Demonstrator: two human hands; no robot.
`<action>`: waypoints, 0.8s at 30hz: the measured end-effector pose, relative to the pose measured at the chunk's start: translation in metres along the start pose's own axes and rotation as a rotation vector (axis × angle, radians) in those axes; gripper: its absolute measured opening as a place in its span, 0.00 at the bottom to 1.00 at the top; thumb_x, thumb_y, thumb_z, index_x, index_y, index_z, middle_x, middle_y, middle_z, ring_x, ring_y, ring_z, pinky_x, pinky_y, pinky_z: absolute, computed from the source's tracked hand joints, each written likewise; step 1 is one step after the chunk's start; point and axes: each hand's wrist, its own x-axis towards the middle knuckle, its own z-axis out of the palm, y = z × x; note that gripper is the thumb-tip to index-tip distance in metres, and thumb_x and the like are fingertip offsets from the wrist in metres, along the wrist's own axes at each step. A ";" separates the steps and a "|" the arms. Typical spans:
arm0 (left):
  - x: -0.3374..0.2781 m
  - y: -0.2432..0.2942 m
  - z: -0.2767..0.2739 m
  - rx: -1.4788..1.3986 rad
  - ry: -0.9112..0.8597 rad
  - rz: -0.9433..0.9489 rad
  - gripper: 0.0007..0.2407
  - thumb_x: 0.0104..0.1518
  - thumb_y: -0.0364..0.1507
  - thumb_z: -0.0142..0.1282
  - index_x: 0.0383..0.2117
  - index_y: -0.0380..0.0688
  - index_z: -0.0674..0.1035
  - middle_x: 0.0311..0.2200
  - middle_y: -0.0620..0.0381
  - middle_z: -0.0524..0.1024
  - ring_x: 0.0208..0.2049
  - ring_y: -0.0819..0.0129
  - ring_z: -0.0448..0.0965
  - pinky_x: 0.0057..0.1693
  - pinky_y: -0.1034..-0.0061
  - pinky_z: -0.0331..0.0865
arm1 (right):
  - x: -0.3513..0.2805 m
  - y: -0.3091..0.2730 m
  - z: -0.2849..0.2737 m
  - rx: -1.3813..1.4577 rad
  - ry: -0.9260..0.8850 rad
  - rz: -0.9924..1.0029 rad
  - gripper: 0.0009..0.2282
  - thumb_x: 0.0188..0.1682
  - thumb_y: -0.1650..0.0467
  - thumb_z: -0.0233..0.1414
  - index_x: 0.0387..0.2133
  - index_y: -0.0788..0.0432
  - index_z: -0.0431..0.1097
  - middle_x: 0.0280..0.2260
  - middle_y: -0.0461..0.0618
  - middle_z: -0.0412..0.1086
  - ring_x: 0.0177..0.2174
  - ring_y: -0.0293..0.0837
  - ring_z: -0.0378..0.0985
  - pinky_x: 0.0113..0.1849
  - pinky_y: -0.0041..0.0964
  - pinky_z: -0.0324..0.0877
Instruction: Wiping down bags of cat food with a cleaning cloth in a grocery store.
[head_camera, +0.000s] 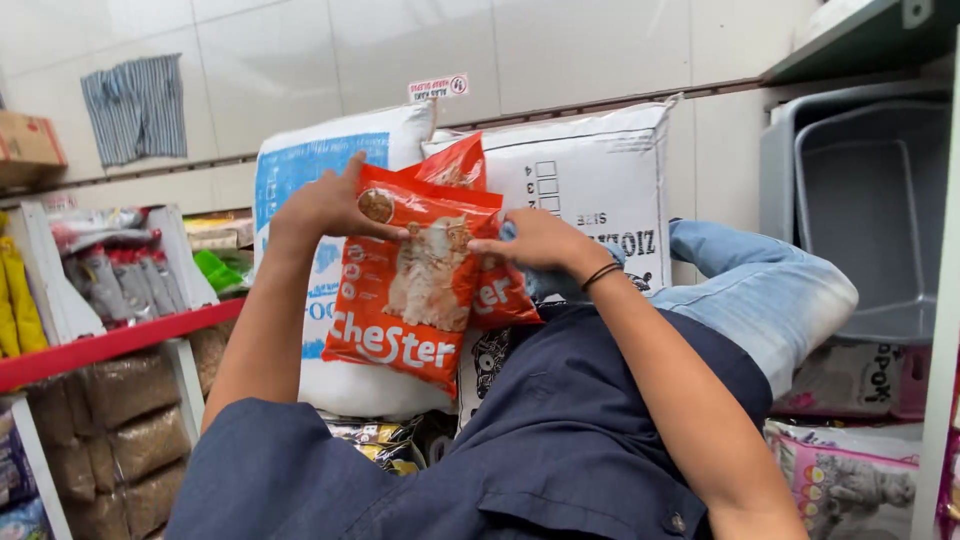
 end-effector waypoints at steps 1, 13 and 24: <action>-0.006 -0.005 0.009 -0.014 -0.004 -0.016 0.64 0.24 0.61 0.72 0.73 0.53 0.47 0.59 0.30 0.65 0.61 0.37 0.66 0.61 0.52 0.67 | 0.005 0.000 0.011 -0.010 -0.018 -0.007 0.35 0.38 0.45 0.58 0.47 0.62 0.72 0.43 0.64 0.76 0.46 0.58 0.80 0.48 0.46 0.73; -0.064 0.063 -0.031 -0.148 0.161 0.249 0.36 0.39 0.42 0.74 0.44 0.35 0.60 0.27 0.30 0.78 0.32 0.37 0.82 0.37 0.53 0.75 | -0.022 0.021 0.023 0.427 0.237 -0.265 0.29 0.43 0.52 0.59 0.54 0.55 0.72 0.47 0.53 0.77 0.48 0.48 0.79 0.50 0.41 0.70; 0.024 0.149 -0.076 -0.074 0.182 0.730 0.33 0.32 0.31 0.79 0.44 0.35 0.69 0.34 0.39 0.85 0.36 0.56 0.89 0.45 0.66 0.83 | -0.130 0.051 -0.020 0.837 0.562 -0.604 0.30 0.49 0.53 0.59 0.56 0.62 0.70 0.51 0.56 0.74 0.54 0.49 0.75 0.56 0.42 0.69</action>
